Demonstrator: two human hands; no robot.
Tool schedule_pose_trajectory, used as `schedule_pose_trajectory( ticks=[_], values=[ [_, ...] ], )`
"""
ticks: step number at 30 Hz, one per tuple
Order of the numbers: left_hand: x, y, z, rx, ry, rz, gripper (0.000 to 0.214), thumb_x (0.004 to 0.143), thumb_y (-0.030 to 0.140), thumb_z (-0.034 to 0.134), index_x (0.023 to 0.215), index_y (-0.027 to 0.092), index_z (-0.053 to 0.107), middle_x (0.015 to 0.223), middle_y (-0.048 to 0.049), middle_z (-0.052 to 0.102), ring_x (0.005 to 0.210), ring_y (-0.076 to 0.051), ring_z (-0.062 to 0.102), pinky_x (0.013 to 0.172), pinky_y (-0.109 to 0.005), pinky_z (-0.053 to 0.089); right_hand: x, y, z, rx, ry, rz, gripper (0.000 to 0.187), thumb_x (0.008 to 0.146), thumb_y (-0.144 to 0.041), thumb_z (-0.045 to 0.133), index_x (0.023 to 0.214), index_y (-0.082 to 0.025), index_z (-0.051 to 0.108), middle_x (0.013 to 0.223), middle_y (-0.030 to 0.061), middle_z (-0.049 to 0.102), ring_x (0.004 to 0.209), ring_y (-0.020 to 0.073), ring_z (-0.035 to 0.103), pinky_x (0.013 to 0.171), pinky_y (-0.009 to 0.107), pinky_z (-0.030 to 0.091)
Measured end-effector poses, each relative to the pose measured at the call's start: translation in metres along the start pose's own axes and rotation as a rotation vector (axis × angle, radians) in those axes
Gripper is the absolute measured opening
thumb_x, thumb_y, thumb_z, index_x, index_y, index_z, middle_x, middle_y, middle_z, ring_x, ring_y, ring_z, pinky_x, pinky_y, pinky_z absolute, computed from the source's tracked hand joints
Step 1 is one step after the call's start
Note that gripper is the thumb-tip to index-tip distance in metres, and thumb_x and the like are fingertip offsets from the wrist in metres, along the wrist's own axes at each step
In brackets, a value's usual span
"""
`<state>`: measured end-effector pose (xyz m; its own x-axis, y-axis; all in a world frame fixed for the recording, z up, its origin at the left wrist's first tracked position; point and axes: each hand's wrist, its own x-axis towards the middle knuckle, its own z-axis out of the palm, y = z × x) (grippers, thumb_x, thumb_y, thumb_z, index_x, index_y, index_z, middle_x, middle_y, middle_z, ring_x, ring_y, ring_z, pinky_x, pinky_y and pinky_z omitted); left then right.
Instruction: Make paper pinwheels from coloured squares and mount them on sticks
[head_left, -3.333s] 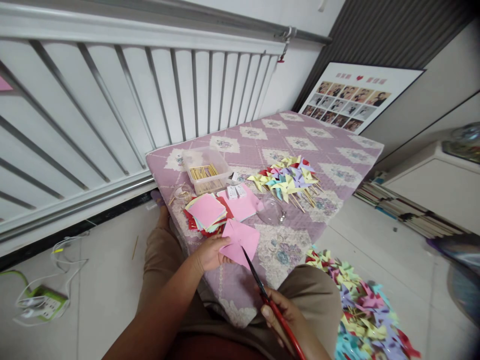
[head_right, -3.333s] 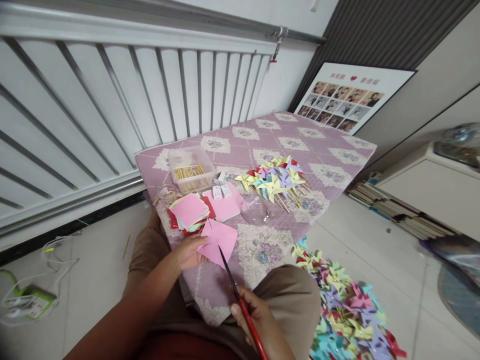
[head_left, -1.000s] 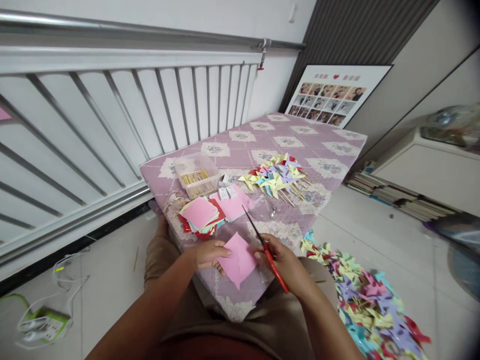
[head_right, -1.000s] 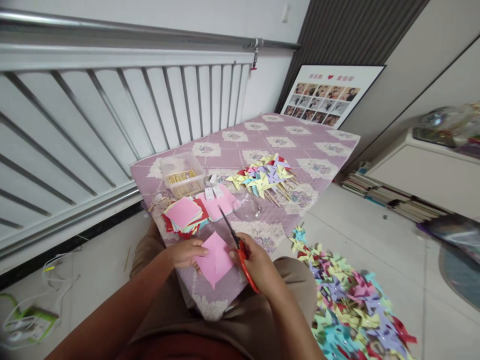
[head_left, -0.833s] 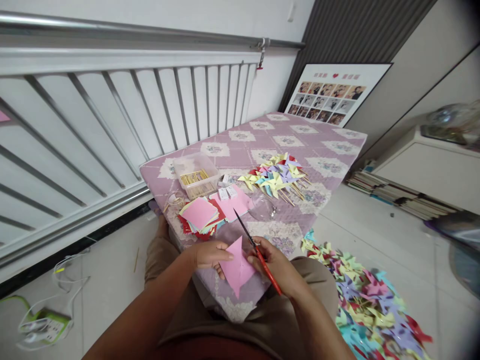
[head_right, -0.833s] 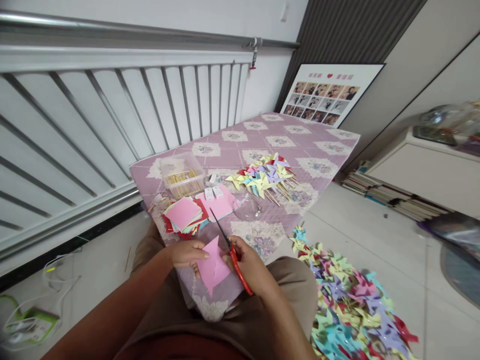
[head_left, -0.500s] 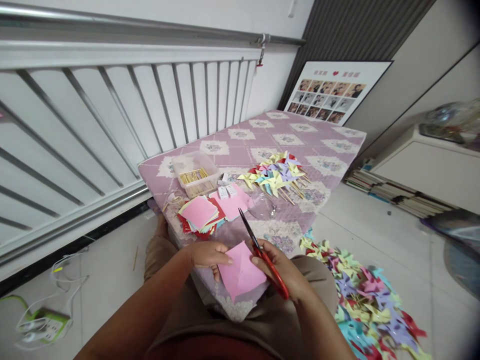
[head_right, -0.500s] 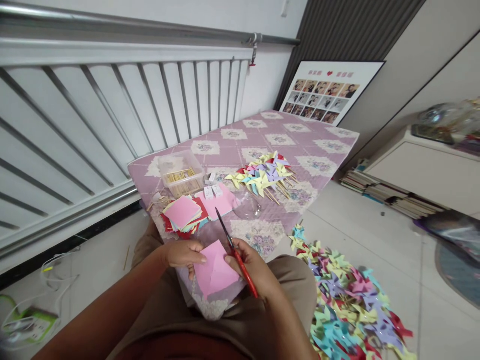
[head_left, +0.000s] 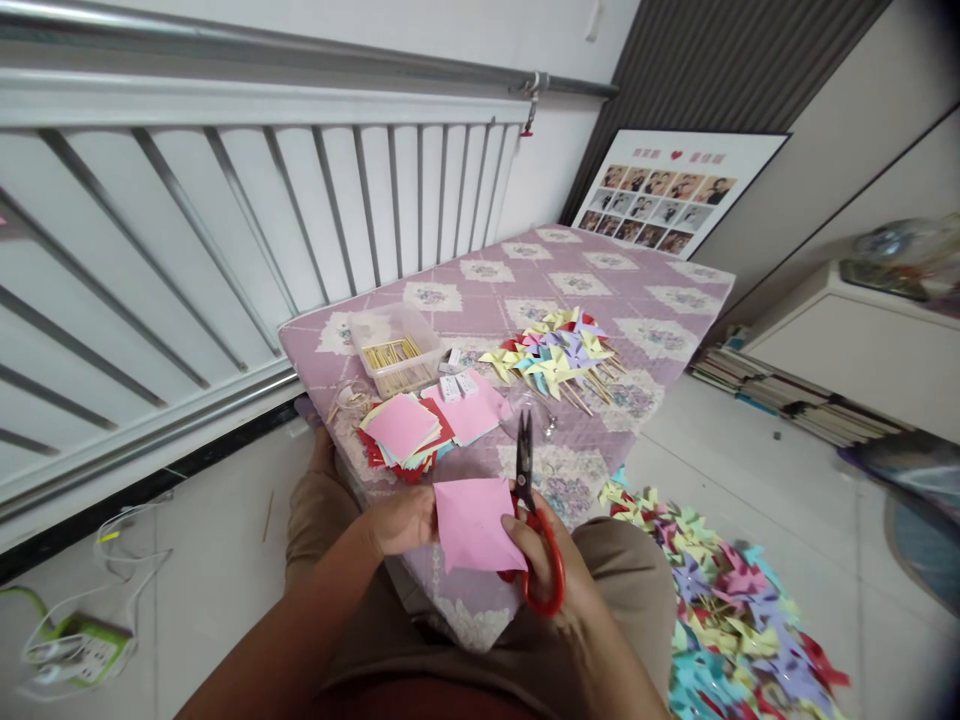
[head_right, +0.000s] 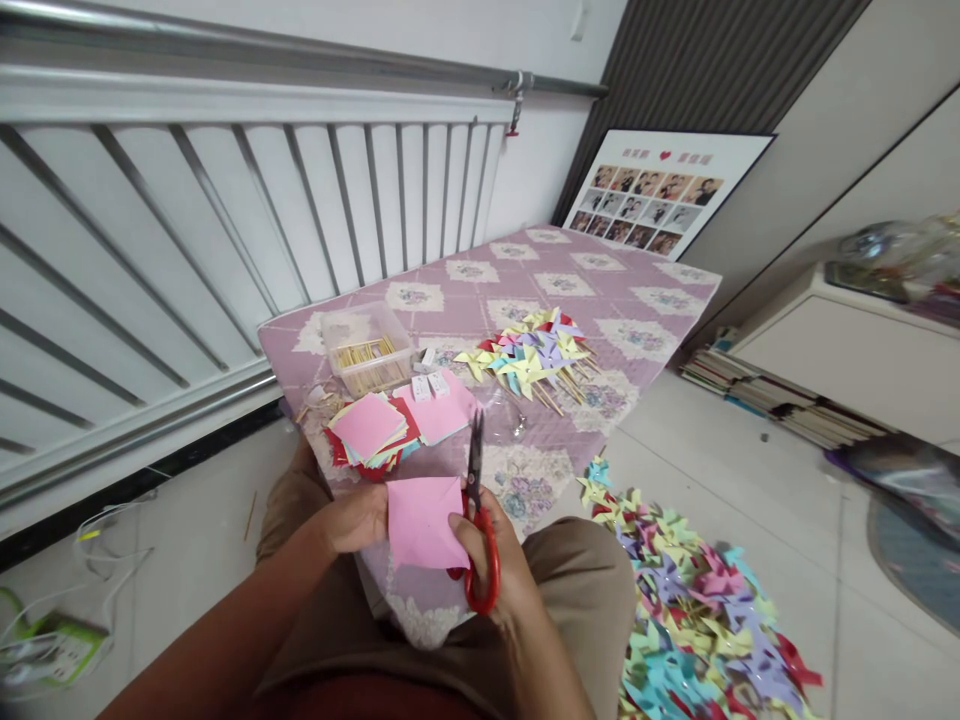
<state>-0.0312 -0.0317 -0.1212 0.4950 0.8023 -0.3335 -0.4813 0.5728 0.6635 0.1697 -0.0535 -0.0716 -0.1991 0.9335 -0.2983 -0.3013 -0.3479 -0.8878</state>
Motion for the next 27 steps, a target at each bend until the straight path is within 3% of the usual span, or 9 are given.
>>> schedule_pose_trajectory(
  ticks=[3, 5, 8, 11, 15, 19, 24, 27],
  values=[
    [-0.003, -0.015, 0.006, -0.137, -0.119, 0.045, 0.066, 0.067, 0.063, 0.069, 0.103, 0.008, 0.069, 0.096, -0.0172, 0.072, 0.092, -0.029, 0.066, 0.085, -0.038, 0.048, 0.000, 0.003, 0.010, 0.065, 0.091, -0.025, 0.044, 0.075, -0.038, 0.073, 0.111, -0.025, 0.052, 0.066, -0.0079, 0.055, 0.043, 0.0091, 0.046, 0.039, 0.020, 0.039],
    [-0.004, -0.024, 0.011, -0.222, -0.102, 0.104, 0.076, 0.060, 0.066, 0.073, 0.111, 0.011, 0.066, 0.102, -0.0162, 0.071, 0.093, -0.027, 0.066, 0.083, -0.035, 0.049, 0.002, 0.005, 0.014, 0.074, 0.124, -0.032, 0.044, 0.075, -0.039, 0.072, 0.111, -0.025, 0.051, 0.065, -0.0073, 0.055, 0.042, 0.0100, 0.046, 0.037, 0.021, 0.039],
    [-0.006, -0.035, 0.020, -0.336, -0.049, 0.157, 0.067, 0.060, 0.059, 0.078, 0.112, 0.018, 0.066, 0.109, -0.0109, 0.070, 0.095, -0.022, 0.065, 0.079, -0.030, 0.050, 0.006, 0.010, 0.016, 0.076, 0.177, -0.082, 0.045, 0.076, -0.038, 0.072, 0.113, -0.025, 0.049, 0.073, -0.0040, 0.060, 0.048, 0.0125, 0.052, 0.041, 0.024, 0.044],
    [-0.007, -0.043, 0.027, -0.432, 0.007, 0.206, 0.052, 0.066, 0.052, 0.078, 0.109, 0.024, 0.066, 0.116, -0.0069, 0.068, 0.104, -0.021, 0.063, 0.086, -0.032, 0.050, 0.009, 0.014, 0.016, 0.078, 0.233, -0.147, 0.042, 0.077, -0.035, 0.071, 0.112, -0.026, 0.050, 0.087, -0.0009, 0.066, 0.065, 0.0167, 0.062, 0.058, 0.028, 0.053],
    [-0.004, -0.048, 0.038, -0.454, 0.084, 0.272, 0.042, 0.072, 0.039, 0.077, 0.110, 0.023, 0.065, 0.118, -0.0064, 0.068, 0.109, -0.020, 0.062, 0.093, -0.033, 0.048, 0.010, 0.018, 0.019, 0.054, 0.287, -0.183, 0.044, 0.078, -0.037, 0.069, 0.114, -0.026, 0.048, 0.099, 0.0018, 0.068, 0.083, 0.0216, 0.066, 0.073, 0.033, 0.056],
    [0.002, -0.046, 0.051, -0.440, 0.164, 0.335, 0.034, 0.073, 0.026, 0.077, 0.105, 0.020, 0.066, 0.111, -0.0057, 0.071, 0.104, -0.018, 0.065, 0.092, -0.029, 0.048, 0.008, 0.021, 0.019, 0.049, 0.257, -0.184, 0.044, 0.079, -0.038, 0.068, 0.116, -0.028, 0.046, 0.102, 0.0021, 0.068, 0.086, 0.0226, 0.067, 0.075, 0.035, 0.057],
    [0.003, -0.040, 0.059, -0.436, 0.287, 0.301, 0.021, 0.073, 0.023, 0.075, 0.091, 0.016, 0.067, 0.095, -0.0061, 0.075, 0.085, -0.017, 0.069, 0.075, -0.025, 0.053, 0.006, 0.022, 0.016, 0.004, 0.237, -0.192, 0.040, 0.080, -0.039, 0.069, 0.113, -0.029, 0.048, 0.100, 0.0007, 0.066, 0.084, 0.0208, 0.065, 0.074, 0.033, 0.056],
    [0.002, -0.035, 0.059, -0.431, 0.356, 0.275, 0.021, 0.072, 0.024, 0.076, 0.089, 0.015, 0.066, 0.089, -0.0057, 0.075, 0.078, -0.016, 0.069, 0.069, -0.024, 0.052, 0.006, 0.022, 0.014, 0.009, 0.254, -0.199, 0.044, 0.080, -0.041, 0.070, 0.115, -0.028, 0.048, 0.087, -0.0016, 0.064, 0.072, 0.0174, 0.062, 0.062, 0.028, 0.053]
  ],
)
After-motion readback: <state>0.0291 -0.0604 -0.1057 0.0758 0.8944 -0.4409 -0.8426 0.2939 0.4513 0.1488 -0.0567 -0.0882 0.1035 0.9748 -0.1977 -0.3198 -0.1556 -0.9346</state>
